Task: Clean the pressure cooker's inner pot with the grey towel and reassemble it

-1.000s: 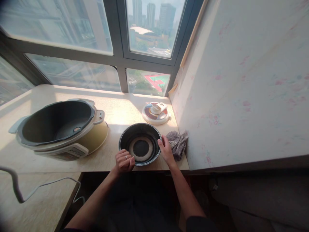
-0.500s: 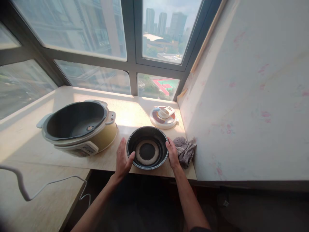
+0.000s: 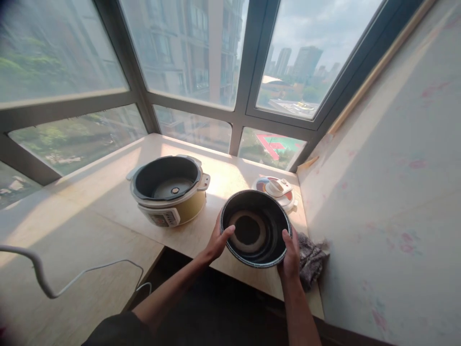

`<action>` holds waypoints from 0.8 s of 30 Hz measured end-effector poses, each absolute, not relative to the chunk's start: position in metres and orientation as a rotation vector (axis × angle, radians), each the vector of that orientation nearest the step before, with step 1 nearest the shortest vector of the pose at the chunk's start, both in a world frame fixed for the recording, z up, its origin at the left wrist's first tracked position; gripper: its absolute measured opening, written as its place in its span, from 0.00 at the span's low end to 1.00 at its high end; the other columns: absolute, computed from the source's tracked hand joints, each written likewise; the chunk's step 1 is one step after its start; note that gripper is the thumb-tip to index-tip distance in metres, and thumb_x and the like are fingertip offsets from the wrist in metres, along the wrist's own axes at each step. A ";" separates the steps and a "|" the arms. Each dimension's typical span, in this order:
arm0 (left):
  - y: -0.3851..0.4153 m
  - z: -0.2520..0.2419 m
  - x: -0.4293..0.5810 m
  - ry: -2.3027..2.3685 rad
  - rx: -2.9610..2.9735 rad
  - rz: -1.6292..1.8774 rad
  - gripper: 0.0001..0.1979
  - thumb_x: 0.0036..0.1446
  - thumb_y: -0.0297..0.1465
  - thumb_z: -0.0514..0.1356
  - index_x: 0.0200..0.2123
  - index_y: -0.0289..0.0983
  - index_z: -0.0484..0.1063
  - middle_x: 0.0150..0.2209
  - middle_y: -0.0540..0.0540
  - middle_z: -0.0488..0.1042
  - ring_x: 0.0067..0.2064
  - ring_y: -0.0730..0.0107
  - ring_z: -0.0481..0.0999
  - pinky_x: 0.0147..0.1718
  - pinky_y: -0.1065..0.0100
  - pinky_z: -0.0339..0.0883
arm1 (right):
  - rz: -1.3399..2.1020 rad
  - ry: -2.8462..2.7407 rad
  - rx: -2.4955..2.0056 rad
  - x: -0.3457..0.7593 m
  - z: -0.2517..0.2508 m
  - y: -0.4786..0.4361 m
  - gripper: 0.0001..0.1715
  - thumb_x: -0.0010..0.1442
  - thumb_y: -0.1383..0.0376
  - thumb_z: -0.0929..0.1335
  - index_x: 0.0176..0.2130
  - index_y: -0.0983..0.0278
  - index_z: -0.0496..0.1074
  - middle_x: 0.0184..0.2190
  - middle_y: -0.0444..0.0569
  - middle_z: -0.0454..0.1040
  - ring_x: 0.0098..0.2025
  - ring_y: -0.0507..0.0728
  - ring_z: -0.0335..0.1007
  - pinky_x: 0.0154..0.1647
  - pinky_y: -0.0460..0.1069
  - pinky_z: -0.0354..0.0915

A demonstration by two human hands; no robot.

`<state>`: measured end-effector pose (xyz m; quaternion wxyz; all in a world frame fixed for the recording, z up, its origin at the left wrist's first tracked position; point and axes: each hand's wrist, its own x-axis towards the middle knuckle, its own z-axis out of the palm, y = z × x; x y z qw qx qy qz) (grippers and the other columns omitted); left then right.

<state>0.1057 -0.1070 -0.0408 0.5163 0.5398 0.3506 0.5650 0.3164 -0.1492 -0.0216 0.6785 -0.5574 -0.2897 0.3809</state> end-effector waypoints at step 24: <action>-0.024 0.122 -0.103 0.989 1.229 2.112 0.28 0.55 0.32 0.58 0.61 0.41 0.68 0.55 0.46 0.76 0.57 0.54 0.73 0.61 0.55 0.64 | 0.968 -1.307 -0.547 0.100 0.158 0.010 0.33 0.56 0.59 0.71 0.60 0.62 0.70 0.52 0.51 0.77 0.56 0.66 0.71 0.59 0.62 0.66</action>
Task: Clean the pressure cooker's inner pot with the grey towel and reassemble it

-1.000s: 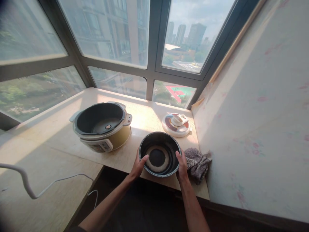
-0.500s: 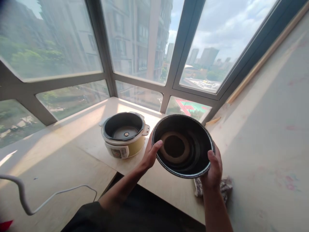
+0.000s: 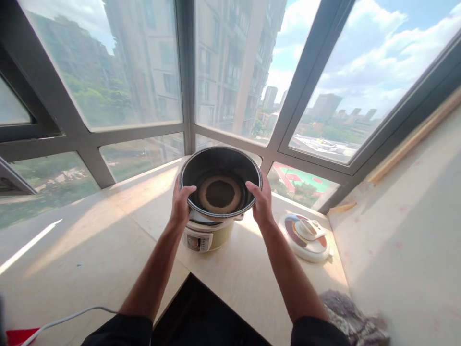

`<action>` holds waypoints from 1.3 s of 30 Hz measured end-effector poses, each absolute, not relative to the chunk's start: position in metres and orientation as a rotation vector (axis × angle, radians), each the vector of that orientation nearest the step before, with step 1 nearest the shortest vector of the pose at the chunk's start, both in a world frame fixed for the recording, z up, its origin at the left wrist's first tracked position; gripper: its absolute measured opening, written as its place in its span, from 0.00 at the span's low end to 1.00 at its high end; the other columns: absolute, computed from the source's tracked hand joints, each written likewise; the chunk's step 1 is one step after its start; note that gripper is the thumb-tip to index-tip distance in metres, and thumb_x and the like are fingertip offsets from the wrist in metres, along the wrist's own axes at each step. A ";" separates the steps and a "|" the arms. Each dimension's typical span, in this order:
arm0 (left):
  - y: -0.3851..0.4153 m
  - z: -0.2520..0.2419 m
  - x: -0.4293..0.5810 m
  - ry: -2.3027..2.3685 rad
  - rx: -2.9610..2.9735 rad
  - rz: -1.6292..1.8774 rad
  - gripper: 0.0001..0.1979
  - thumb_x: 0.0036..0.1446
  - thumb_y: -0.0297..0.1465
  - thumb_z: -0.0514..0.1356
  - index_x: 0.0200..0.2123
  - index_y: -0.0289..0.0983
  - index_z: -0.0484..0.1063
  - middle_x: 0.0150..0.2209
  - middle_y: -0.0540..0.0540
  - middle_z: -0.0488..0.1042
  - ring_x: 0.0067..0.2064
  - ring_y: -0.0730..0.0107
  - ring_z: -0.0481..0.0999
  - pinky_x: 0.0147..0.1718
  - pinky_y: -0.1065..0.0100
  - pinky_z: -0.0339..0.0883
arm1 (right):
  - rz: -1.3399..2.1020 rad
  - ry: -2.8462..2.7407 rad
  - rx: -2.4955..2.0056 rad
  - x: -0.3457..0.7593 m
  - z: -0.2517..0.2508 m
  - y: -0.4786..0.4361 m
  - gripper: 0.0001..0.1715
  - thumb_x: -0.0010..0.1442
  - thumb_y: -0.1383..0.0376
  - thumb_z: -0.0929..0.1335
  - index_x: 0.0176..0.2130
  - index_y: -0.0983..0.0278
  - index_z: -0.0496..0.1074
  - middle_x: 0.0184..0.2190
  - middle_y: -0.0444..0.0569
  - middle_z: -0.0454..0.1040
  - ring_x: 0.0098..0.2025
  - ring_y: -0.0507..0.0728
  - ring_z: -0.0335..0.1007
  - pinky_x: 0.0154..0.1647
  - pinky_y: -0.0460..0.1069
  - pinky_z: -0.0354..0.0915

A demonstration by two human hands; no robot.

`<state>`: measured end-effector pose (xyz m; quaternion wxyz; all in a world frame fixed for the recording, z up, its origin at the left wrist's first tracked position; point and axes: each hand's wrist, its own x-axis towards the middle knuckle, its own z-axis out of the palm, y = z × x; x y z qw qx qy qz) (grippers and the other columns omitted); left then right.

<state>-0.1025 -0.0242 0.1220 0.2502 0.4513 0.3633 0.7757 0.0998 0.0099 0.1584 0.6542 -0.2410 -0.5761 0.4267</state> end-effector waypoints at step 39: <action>-0.006 0.029 -0.162 2.042 1.063 1.266 0.37 0.59 0.32 0.52 0.72 0.34 0.54 0.76 0.37 0.36 0.76 0.46 0.33 0.67 0.33 0.26 | 0.907 -1.889 -1.554 0.076 0.066 0.076 0.32 0.43 0.64 0.65 0.50 0.63 0.63 0.43 0.55 0.74 0.46 0.68 0.73 0.49 0.61 0.70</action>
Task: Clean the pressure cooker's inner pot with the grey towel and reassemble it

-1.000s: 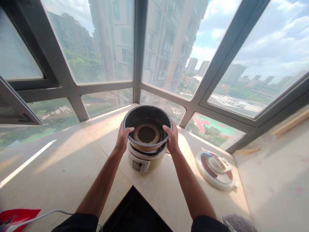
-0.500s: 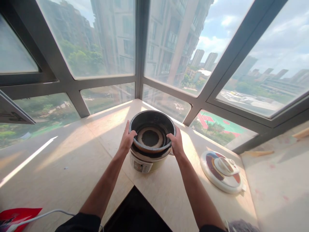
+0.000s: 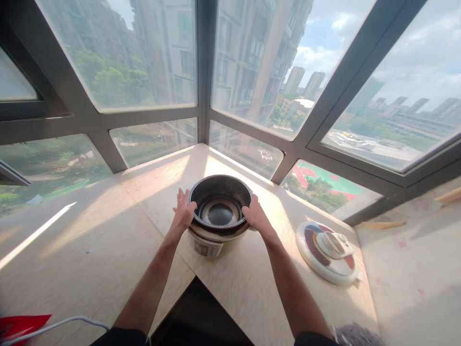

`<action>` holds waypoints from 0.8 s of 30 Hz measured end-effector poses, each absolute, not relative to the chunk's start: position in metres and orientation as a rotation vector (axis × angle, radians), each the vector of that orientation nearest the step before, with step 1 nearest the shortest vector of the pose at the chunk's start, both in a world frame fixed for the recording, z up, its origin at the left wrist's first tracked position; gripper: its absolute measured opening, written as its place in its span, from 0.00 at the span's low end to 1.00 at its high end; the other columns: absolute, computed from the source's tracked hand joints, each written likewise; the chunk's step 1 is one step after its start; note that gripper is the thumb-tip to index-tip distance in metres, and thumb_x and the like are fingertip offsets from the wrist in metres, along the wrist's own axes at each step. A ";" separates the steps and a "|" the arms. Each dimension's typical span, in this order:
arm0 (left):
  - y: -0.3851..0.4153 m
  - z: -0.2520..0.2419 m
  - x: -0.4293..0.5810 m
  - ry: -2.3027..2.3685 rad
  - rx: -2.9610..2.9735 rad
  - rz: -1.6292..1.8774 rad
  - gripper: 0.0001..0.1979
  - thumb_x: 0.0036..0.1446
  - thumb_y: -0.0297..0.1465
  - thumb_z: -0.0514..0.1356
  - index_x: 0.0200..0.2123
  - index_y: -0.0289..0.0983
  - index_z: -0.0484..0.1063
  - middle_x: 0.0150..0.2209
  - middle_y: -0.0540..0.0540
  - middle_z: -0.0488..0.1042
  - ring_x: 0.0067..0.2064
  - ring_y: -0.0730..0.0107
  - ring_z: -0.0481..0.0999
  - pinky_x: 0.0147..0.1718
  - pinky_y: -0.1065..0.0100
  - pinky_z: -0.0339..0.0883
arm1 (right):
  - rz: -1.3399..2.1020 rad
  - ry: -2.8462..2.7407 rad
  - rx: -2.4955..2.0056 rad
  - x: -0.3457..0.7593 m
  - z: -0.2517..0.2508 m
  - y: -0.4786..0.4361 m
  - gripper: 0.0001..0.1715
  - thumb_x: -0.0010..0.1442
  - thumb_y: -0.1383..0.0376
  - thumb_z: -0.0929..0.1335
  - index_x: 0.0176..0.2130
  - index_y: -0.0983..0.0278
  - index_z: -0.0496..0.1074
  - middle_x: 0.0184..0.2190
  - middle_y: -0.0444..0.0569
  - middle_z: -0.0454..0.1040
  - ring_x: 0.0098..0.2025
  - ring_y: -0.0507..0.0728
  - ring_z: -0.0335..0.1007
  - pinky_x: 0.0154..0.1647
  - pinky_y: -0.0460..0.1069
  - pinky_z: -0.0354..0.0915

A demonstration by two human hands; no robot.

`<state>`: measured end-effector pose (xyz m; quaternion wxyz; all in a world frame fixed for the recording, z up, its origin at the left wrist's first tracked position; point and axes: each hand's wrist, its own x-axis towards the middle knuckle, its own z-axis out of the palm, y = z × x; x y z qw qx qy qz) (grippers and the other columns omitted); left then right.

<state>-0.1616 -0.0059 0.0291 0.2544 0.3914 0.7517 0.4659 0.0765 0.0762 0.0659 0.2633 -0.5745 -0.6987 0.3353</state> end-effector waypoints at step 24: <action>-0.014 0.004 -0.159 1.714 1.048 1.735 0.31 0.61 0.40 0.60 0.67 0.42 0.65 0.77 0.45 0.40 0.76 0.51 0.40 0.72 0.55 0.38 | 0.463 -1.870 -1.330 0.083 0.031 0.057 0.19 0.61 0.62 0.60 0.48 0.60 0.72 0.46 0.53 0.77 0.47 0.63 0.71 0.51 0.58 0.65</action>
